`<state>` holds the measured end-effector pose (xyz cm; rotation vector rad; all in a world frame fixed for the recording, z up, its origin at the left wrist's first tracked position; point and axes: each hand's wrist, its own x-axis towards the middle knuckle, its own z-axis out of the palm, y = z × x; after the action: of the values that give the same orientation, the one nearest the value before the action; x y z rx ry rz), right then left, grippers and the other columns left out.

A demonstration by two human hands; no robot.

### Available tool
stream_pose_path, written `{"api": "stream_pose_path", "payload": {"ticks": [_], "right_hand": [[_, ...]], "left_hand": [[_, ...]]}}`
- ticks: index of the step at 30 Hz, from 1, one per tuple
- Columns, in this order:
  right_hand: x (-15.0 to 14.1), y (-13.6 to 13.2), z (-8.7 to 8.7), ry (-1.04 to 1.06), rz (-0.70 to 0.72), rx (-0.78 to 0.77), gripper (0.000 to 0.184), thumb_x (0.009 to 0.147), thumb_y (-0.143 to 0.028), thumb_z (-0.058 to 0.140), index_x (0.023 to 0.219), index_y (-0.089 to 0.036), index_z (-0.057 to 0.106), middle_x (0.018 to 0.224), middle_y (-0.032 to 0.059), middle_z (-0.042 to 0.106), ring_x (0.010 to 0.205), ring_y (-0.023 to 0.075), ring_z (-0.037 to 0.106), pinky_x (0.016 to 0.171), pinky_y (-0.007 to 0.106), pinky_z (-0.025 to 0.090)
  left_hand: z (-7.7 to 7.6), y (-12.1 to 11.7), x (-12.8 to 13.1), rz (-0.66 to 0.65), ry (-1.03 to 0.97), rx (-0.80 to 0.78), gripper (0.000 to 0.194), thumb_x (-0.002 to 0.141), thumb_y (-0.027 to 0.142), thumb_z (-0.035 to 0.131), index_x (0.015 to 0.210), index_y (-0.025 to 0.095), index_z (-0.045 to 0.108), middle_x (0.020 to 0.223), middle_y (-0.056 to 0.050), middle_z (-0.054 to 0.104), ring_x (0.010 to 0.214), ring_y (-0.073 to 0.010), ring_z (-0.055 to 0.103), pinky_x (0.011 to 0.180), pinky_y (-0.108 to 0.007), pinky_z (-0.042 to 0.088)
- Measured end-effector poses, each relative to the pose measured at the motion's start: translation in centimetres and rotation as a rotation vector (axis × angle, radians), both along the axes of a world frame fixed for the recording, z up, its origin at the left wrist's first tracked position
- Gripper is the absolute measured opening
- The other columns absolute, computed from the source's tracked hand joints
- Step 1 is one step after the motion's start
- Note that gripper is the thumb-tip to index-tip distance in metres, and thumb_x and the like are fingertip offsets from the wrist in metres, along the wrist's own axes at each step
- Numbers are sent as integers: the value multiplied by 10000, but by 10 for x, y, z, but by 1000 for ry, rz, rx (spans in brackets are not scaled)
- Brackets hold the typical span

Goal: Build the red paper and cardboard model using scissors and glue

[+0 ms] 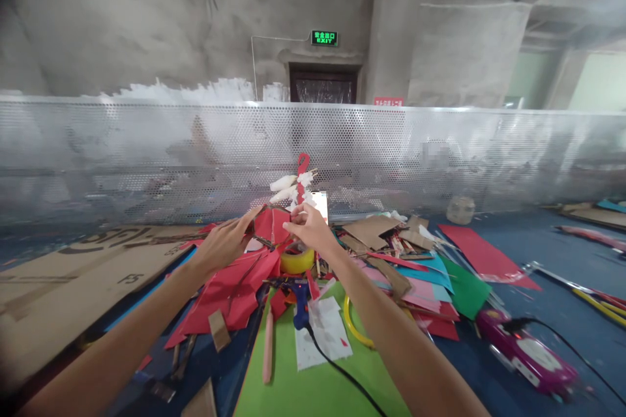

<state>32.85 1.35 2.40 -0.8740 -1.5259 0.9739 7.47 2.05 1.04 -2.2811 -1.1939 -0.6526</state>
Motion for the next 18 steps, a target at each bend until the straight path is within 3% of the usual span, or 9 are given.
{"api": "stream_pose_path", "payload": {"ticks": [4,10,14,18], "right_hand": [[-1,-2,2,1,-9,6,332,693,-308,790,872,-233,520,626,-67,606,522,118,583,497,236,501],[0,-8,6,-3,-38,-24,324,681,-286,790,862,-232,526,623,-65,604,523,117,574,511,242,509],[4,-12,13,8,-39,-52,310,680,-269,791,854,-227,538,628,-59,611,523,113,567,531,247,502],[22,-18,26,-1,-38,-33,231,723,-295,775,879,-198,635,762,-6,681,640,122,609,583,238,509]], "left_hand": [[1,-3,-1,-40,175,92,761,948,60,397,1627,364,236,1176,-71,692,1045,-205,682,929,-311,538],[7,-11,3,19,321,118,840,926,11,399,1611,467,231,1083,-70,620,992,-210,645,809,-274,552],[8,-11,4,21,351,138,847,937,6,348,1632,448,150,1062,-69,615,964,-221,641,770,-285,553],[6,-10,3,20,290,115,844,933,25,348,1646,407,109,1142,-79,624,965,-226,651,775,-299,564]]}}
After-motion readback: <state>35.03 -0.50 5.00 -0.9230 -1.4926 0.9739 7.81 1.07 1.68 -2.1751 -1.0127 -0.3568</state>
